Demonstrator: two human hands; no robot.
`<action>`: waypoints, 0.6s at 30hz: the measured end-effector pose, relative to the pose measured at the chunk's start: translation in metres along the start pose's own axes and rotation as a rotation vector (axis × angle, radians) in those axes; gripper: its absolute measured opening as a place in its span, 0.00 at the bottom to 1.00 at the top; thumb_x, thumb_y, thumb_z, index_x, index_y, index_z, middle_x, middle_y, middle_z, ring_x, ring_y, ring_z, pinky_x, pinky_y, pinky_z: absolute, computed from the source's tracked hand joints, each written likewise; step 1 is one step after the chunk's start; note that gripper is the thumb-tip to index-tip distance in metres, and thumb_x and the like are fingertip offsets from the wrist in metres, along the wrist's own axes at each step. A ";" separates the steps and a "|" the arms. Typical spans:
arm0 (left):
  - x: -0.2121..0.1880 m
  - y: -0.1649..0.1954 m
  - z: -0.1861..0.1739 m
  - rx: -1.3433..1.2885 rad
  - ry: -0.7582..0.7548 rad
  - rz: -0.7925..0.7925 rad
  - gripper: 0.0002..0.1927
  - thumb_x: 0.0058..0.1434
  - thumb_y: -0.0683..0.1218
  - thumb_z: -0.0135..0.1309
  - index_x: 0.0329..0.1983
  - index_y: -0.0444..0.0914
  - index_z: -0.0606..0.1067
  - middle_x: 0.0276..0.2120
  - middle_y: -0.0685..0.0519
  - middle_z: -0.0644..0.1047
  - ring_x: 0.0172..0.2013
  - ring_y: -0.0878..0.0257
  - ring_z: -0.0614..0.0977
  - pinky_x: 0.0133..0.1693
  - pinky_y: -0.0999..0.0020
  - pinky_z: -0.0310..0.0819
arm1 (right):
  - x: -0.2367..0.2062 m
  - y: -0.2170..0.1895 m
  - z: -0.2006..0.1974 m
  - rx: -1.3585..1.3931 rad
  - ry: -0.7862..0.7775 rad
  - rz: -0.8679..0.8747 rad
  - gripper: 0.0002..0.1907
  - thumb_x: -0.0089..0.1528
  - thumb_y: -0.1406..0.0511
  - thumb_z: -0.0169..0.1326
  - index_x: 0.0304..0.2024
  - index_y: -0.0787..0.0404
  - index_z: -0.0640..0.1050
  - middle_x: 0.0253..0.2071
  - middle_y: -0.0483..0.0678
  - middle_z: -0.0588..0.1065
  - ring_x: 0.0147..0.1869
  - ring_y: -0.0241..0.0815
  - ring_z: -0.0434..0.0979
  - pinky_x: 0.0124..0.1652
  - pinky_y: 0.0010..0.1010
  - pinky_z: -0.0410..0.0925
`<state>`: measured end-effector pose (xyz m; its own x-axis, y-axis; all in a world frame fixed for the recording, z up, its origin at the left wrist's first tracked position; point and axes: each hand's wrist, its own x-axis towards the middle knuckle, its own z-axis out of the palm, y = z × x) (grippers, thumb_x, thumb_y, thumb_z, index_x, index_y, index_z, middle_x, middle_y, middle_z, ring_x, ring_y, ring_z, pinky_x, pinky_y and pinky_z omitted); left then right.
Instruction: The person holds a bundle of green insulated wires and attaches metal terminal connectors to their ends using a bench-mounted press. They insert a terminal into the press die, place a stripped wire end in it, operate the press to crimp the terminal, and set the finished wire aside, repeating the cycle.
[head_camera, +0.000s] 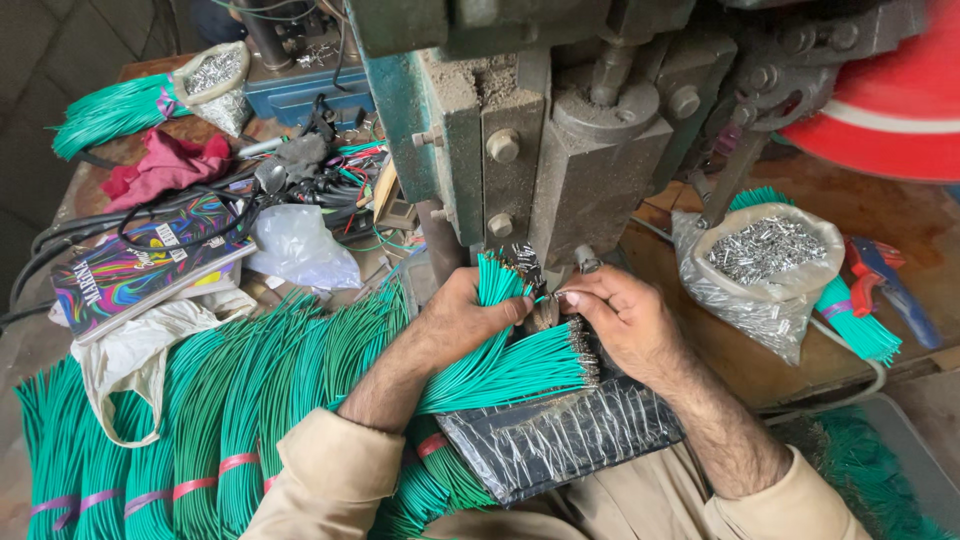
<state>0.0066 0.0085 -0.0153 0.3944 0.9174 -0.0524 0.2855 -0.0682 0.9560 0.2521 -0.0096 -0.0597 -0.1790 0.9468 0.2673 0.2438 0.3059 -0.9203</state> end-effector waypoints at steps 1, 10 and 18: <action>0.000 0.000 0.000 -0.017 -0.008 0.007 0.10 0.60 0.47 0.61 0.36 0.35 0.82 0.26 0.56 0.81 0.29 0.69 0.80 0.34 0.69 0.76 | 0.001 -0.001 0.001 0.061 0.004 0.005 0.08 0.66 0.71 0.55 0.45 0.69 0.80 0.40 0.49 0.83 0.46 0.34 0.83 0.48 0.26 0.76; 0.003 -0.005 0.002 -0.072 -0.056 0.039 0.11 0.61 0.48 0.61 0.37 0.34 0.81 0.25 0.56 0.79 0.28 0.69 0.78 0.32 0.69 0.75 | 0.008 0.009 0.002 -0.019 0.024 0.035 0.07 0.62 0.69 0.61 0.42 0.66 0.84 0.38 0.46 0.84 0.43 0.31 0.81 0.44 0.24 0.74; 0.000 -0.002 -0.001 -0.062 -0.049 0.025 0.09 0.61 0.46 0.61 0.38 0.35 0.81 0.26 0.57 0.79 0.28 0.69 0.79 0.32 0.69 0.75 | 0.002 -0.002 0.006 -0.008 0.035 -0.047 0.07 0.62 0.71 0.60 0.43 0.67 0.83 0.40 0.47 0.83 0.44 0.32 0.82 0.45 0.23 0.74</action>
<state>0.0054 0.0094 -0.0166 0.4431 0.8956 -0.0405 0.2206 -0.0651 0.9732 0.2454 -0.0089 -0.0592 -0.1569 0.9343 0.3201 0.2437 0.3507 -0.9042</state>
